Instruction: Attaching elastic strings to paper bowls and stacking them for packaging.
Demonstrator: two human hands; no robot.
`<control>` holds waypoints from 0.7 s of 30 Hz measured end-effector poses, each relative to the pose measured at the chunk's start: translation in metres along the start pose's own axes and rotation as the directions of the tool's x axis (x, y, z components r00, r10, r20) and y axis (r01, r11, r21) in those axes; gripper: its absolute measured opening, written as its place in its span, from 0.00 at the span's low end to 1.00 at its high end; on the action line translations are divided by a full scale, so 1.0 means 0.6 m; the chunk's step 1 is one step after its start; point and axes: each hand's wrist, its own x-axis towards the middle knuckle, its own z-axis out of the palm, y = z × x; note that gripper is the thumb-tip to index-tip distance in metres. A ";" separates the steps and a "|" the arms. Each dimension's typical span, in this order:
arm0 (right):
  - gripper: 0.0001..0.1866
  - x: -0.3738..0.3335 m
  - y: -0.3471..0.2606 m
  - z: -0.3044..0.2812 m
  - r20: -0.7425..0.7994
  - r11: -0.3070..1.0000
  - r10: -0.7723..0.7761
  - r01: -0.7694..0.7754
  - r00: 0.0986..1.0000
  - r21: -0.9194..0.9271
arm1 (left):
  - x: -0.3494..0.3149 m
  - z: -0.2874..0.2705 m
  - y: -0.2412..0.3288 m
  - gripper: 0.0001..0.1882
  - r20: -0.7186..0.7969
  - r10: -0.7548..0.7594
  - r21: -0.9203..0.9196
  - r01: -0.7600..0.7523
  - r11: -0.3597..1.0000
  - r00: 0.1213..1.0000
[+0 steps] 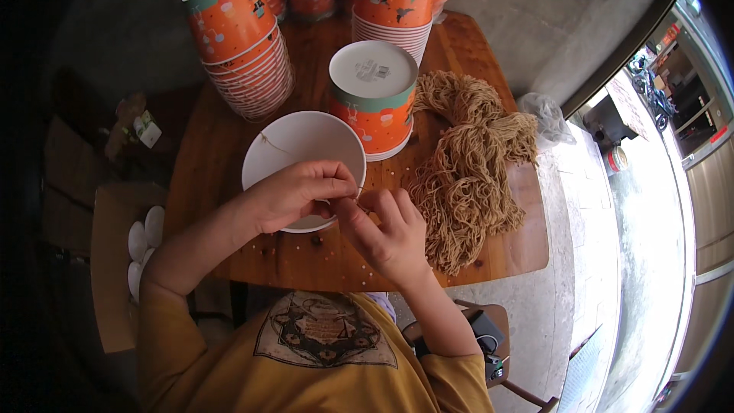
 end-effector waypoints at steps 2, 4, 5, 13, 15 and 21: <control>0.19 -0.001 0.000 0.003 0.001 1.000 -0.021 0.021 1.000 -0.018 | 0.000 -0.001 0.001 0.07 -0.007 -0.031 -0.026 0.031 0.999 0.999; 0.18 0.000 0.002 0.006 0.012 0.999 0.046 -0.047 0.999 0.028 | 0.001 -0.008 -0.001 0.08 -0.004 -0.071 -0.129 0.070 0.989 0.997; 0.18 0.000 0.003 0.006 0.013 0.999 0.045 -0.046 0.999 0.029 | 0.001 -0.012 -0.002 0.08 -0.005 -0.070 -0.130 0.069 0.989 0.998; 0.13 -0.007 0.017 -0.003 0.109 0.904 0.270 -0.290 0.957 0.312 | -0.005 -0.022 0.001 0.08 0.040 0.040 -0.049 -0.038 0.998 0.998; 0.12 -0.006 0.008 -0.004 0.135 0.806 0.408 -0.426 0.903 0.412 | -0.003 -0.020 0.002 0.08 0.043 0.074 0.008 -0.074 0.997 0.996; 0.07 0.003 0.002 0.003 0.171 0.789 0.449 -0.479 0.877 0.385 | -0.002 0.002 -0.003 0.10 -0.008 0.290 0.329 -0.272 0.904 0.957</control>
